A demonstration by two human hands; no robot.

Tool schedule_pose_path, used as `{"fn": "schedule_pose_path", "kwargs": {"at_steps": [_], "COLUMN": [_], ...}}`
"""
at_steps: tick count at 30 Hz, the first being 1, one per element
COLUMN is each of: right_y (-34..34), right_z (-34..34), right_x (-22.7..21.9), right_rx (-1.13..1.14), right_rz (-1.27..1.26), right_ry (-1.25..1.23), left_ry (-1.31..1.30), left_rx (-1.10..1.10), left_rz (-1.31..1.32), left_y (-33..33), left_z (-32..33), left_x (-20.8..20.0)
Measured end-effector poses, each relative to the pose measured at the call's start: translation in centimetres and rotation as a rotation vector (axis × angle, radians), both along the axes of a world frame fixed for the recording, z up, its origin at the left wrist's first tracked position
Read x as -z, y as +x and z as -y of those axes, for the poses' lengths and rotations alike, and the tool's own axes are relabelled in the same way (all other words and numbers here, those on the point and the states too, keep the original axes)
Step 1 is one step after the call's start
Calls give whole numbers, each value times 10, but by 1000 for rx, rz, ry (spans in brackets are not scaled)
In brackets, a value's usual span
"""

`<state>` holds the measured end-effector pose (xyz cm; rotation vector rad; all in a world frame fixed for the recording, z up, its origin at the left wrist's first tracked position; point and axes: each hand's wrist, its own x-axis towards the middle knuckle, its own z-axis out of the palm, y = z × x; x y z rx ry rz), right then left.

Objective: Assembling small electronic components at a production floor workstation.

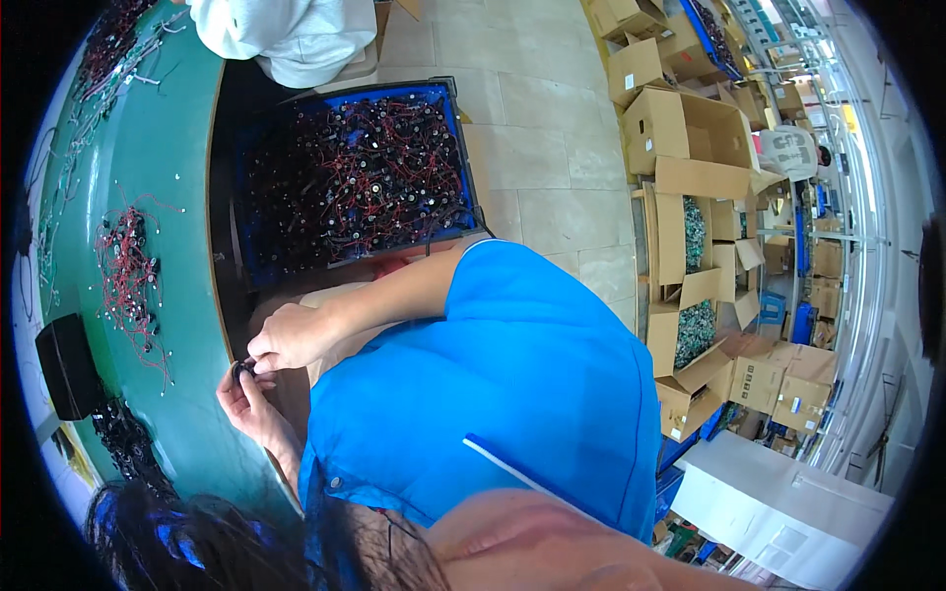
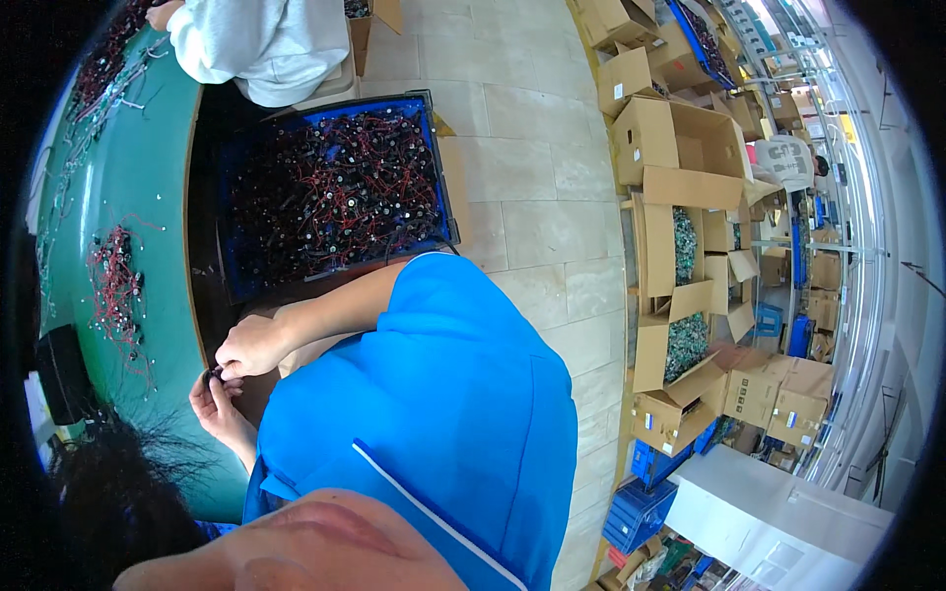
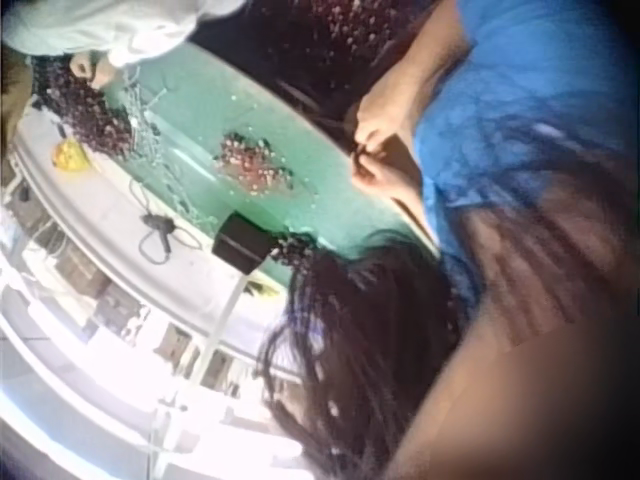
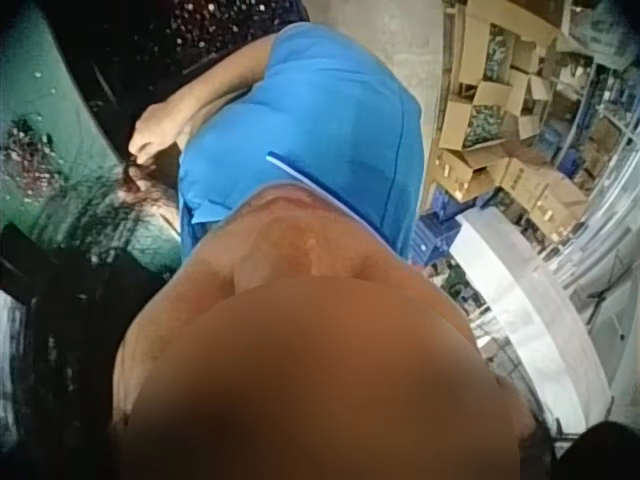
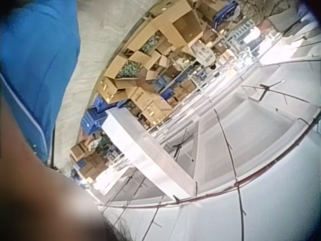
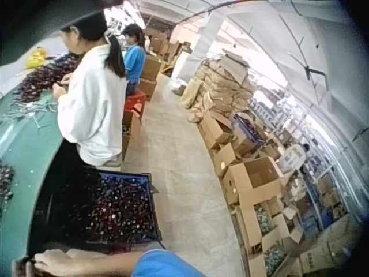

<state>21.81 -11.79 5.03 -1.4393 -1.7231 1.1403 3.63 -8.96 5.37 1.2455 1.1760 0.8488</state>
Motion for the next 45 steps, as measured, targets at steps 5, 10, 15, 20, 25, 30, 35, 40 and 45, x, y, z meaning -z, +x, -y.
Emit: {"fn": "schedule_pose_path", "kwargs": {"at_steps": [5, 10, 15, 20, 25, 30, 35, 40, 45], "right_y": [11, 86, 129, 83, 11, -19, -33, -39, -64], "right_z": [-5, 7, 10, -32, -97, -162, -183, -184, -184], "right_x": [7, -16, 25, 11, -7, -7, 6, 11, 11], "right_rx": [-29, 174, 422, 396, 276, 332, 219, 268, 185], "right_rz": [35, 488, 1029, 735, 407, 391, 489, 597, 488], "right_ry": [57, -58, 78, 302, 451, 691, 834, 669, 745], "left_ry": [-57, 1, -29, -55, 33, 53, 29, -51, -35], "left_rx": [128, 191, 42, -52, -170, -284, -378, -404, -409], "left_rz": [-39, -20, 35, 143, 108, 94, 123, 95, 112], "left_y": [9, 21, -14, -31, -45, -66, -85, -81, -80], "left_z": [-9, 2, 16, 20, 17, 10, 6, -1, -12], "left_x": [6, -2, 2, 7, -5, -10, 5, 4, 2]}}
